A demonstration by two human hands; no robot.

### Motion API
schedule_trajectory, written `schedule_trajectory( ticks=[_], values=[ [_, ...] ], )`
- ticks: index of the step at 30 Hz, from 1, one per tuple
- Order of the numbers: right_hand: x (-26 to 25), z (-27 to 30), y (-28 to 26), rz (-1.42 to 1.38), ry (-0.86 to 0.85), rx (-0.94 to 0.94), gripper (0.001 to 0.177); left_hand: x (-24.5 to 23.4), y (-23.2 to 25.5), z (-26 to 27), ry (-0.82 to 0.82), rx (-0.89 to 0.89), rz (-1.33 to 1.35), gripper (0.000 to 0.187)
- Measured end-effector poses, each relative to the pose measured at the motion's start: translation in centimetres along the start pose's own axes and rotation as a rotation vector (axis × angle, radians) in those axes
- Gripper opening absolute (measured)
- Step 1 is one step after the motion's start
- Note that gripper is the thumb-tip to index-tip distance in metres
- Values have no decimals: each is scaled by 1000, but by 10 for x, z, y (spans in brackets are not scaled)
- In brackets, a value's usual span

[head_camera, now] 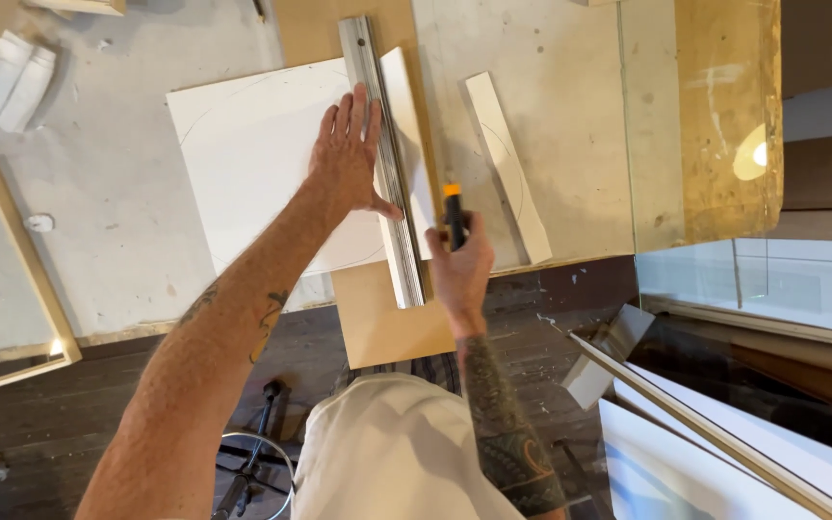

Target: A person uses a utility knife and a metal ruler to cut a white board on a workbench, then moves to a storage area to look for materials.

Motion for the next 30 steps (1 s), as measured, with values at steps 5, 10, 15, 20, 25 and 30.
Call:
schedule_trajectory(
  ticks=[5,10,15,20,25,30],
  values=[
    [-84,-18,11,-161,68,211,37,5,-5,-7,170,5,52,175],
    [-108,2,-15,273,157,-86,58,3,-19,-13,265,59,295,166],
    [1,58,7,365,-243,53,74,-9,-87,8,445,-41,617,95],
    [23,60,29,551,-190,-85,68,29,-165,4,300,-212,512,101],
    [-20,53,7,432,-169,186,64,27,-183,-5,469,-71,447,84],
    [-51,60,27,-101,-431,286,28,18,-188,39,2,-214,940,85]
  ],
)
Point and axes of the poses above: each hand's wrist, its own z-axis away from the middle knuckle, its own x-axis out of the palm, y = z × x, the point moved 9 cm from there along -z, towards the middle knuckle, and after that the axes turned 1 degree about x, right-handed, at the moved point
